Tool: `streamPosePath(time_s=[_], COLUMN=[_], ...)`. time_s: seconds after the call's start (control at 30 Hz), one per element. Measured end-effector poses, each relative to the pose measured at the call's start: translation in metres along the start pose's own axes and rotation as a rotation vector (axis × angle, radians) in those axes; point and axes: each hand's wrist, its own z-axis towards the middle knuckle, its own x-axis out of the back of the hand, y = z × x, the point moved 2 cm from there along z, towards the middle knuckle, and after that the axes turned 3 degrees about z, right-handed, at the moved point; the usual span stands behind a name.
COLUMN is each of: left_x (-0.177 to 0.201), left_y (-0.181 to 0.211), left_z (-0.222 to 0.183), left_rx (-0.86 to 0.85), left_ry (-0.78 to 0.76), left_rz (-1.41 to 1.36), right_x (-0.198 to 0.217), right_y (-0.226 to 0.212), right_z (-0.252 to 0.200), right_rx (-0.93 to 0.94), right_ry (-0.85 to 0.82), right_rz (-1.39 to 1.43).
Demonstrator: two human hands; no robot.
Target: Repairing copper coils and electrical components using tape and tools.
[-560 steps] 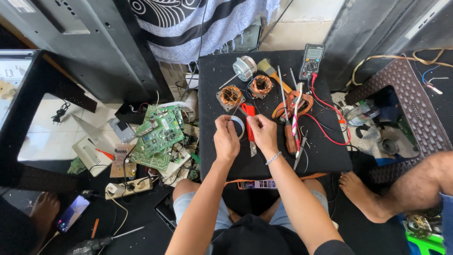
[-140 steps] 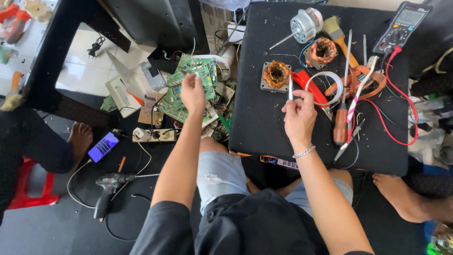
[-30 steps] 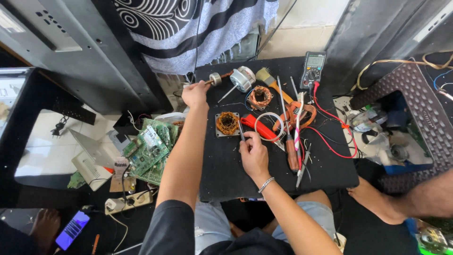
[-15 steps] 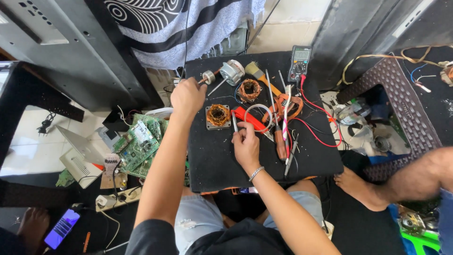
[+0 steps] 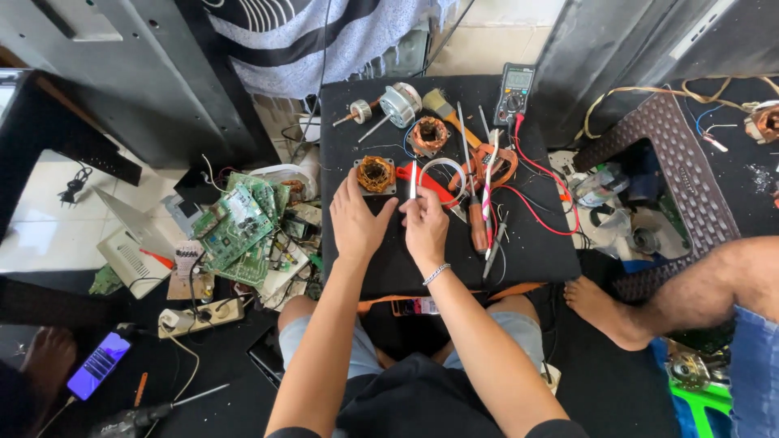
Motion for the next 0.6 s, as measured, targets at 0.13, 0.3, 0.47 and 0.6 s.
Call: streamPosePath(time_s=[0.13,0.3,0.47,0.6], left_x=[-0.019,-0.045,-0.042,-0.048], left_y=[-0.013,-0.026,-0.02,-0.02], left_z=[0.006,0.021,0.031,0.038], left_rx=[-0.021,-0.017,0.033,0.084], left_ry=[0.027,0.071,0.079,0.069], left_rz=[0.092,0.379,0.416,0.443], right_x=[0.0,-0.001,0.014,0.017], right_y=[0.004,-0.007,-0.055,-0.067], right_z=[-0.001,-0.004,0.034,0.111], right_rx=[-0.002,0.097,0.178,0.246], right_ry=[-0.002,-0.038,-0.012,-0.08], right_rz=[0.011,-0.129,-0.171,-0.647])
